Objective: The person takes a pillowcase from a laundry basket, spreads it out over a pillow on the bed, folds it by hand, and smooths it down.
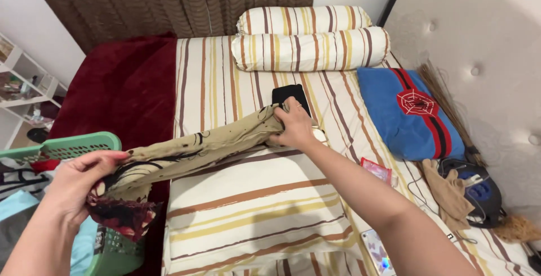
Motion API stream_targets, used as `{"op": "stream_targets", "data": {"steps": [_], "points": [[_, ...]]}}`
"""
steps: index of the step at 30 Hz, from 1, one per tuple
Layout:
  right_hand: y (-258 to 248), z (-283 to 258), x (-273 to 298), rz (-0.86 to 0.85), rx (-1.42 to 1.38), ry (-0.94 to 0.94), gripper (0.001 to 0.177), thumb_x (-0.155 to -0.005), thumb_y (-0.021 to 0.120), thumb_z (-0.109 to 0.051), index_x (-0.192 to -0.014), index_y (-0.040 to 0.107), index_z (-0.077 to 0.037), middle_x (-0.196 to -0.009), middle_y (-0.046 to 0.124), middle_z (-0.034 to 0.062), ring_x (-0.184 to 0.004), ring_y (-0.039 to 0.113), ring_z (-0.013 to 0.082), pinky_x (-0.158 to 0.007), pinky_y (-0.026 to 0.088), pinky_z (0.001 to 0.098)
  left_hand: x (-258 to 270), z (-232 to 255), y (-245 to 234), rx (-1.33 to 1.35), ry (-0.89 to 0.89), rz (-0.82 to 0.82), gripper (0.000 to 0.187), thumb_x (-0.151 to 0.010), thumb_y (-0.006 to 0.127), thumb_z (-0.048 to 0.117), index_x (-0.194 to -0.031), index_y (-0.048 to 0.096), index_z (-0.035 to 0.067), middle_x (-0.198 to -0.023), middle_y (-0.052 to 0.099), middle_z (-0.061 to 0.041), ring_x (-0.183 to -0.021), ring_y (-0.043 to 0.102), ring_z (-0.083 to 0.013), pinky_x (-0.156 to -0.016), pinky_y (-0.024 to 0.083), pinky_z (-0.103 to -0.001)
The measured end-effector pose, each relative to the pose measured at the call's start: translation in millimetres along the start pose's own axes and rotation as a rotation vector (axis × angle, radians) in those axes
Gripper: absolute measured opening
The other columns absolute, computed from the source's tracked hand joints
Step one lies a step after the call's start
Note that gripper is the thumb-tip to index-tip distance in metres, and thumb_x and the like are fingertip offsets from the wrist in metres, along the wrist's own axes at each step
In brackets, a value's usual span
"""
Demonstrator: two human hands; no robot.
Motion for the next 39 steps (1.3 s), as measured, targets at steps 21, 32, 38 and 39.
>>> {"op": "stream_targets", "data": {"steps": [21,32,38,39], "points": [[17.7,250.5,-105.1,-0.030,-1.007,0.983,0.047,-0.092,0.033,-0.046,-0.109,0.053,-0.008,-0.095,0.064,0.0135,-0.085,0.063,0.0287,-0.075,0.051,0.0445,-144.2,65.2,1.6,-1.336,0.693,0.557,0.033,-0.075,0.063,0.011,-0.105,0.073,0.017,-0.091,0.067,-0.018,-0.081,0.063,-0.0343,-0.077,0.052,-0.042],[-166.5,146.4,-98.9,0.254,-0.858,0.360,0.032,-0.097,0.038,-0.034,-0.125,0.046,-0.021,-0.121,0.058,0.0001,-0.113,0.056,0.0185,-0.089,0.048,0.0425,-159.7,110.9,-63.2,0.219,0.785,-0.053,0.014,-0.108,0.038,0.004,-0.108,0.050,-0.003,-0.108,0.058,-0.010,-0.105,0.061,-0.0183,-0.103,0.045,-0.034],[-179.5,139.2,15.3,0.275,-0.697,0.319,0.034,-0.097,0.032,-0.007,-0.125,0.052,-0.008,-0.122,0.057,0.0053,-0.111,0.054,0.0159,-0.089,0.045,0.0267,6.6,37.3,-17.9,-0.393,0.727,0.155,0.036,-0.085,0.036,-0.008,-0.108,0.060,0.005,-0.111,0.060,-0.011,-0.096,0.061,-0.0161,-0.090,0.049,-0.031],[-173.0,145.2,37.8,0.250,-0.571,0.298,0.037,-0.095,0.032,-0.001,-0.124,0.053,-0.006,-0.122,0.057,0.0059,-0.109,0.053,0.0160,-0.086,0.044,0.0267,32.8,22.6,-6.8,-0.388,0.749,0.102,0.051,-0.069,0.034,-0.014,-0.105,0.062,0.008,-0.116,0.059,-0.008,-0.097,0.062,-0.0157,-0.089,0.050,-0.030]]}}
Point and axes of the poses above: each hand's wrist, its own x-axis away from the middle knuckle, its own y-axis out of the palm, z = x × y, the point moved 4 cm from there along -x, towards the middle knuckle
